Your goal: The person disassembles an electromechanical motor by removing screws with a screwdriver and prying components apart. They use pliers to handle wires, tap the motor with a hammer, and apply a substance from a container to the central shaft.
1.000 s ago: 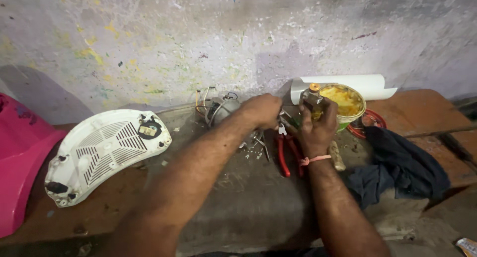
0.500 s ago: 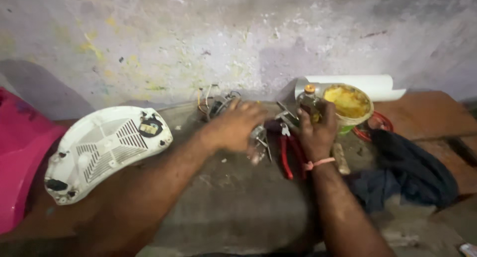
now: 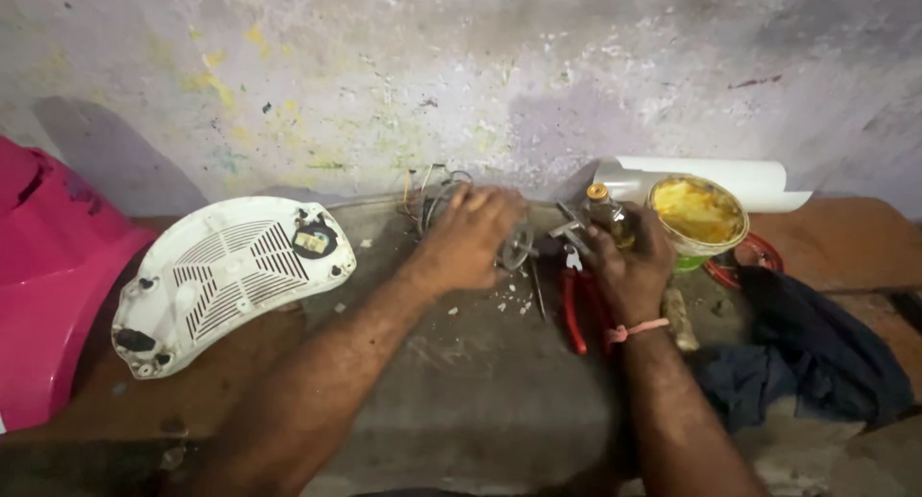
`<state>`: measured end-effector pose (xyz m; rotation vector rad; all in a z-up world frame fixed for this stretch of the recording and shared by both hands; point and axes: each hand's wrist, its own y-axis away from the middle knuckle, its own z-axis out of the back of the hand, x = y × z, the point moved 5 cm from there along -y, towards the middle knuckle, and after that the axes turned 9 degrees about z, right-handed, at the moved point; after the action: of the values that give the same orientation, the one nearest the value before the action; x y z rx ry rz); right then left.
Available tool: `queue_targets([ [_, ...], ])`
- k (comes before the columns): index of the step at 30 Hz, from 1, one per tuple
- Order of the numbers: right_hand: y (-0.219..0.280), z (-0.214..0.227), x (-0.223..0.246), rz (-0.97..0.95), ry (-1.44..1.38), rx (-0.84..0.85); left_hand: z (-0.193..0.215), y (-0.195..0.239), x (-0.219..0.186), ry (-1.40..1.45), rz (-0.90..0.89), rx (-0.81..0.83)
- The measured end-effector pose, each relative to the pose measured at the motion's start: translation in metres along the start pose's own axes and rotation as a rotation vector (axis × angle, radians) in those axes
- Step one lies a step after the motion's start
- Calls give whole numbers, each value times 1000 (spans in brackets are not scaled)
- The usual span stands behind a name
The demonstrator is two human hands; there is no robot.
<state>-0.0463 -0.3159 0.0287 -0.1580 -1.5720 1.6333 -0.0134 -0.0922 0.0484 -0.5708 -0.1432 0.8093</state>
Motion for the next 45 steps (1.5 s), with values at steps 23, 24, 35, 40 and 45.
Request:
queue_targets([
  [23,-154,-49,104,651,473,809,21,-13,55,416,433,-272],
  [24,-155,-53,107,680,490,829,22,-14,54,397,436,-267],
  [35,-155,-69,129,892,656,932,25,-13,49,403,406,-297],
  [40,-152,-69,131,933,701,936,25,-13,48,392,383,-317],
  [45,-150,-70,134,934,658,876,26,-12,48,394,383,-309],
])
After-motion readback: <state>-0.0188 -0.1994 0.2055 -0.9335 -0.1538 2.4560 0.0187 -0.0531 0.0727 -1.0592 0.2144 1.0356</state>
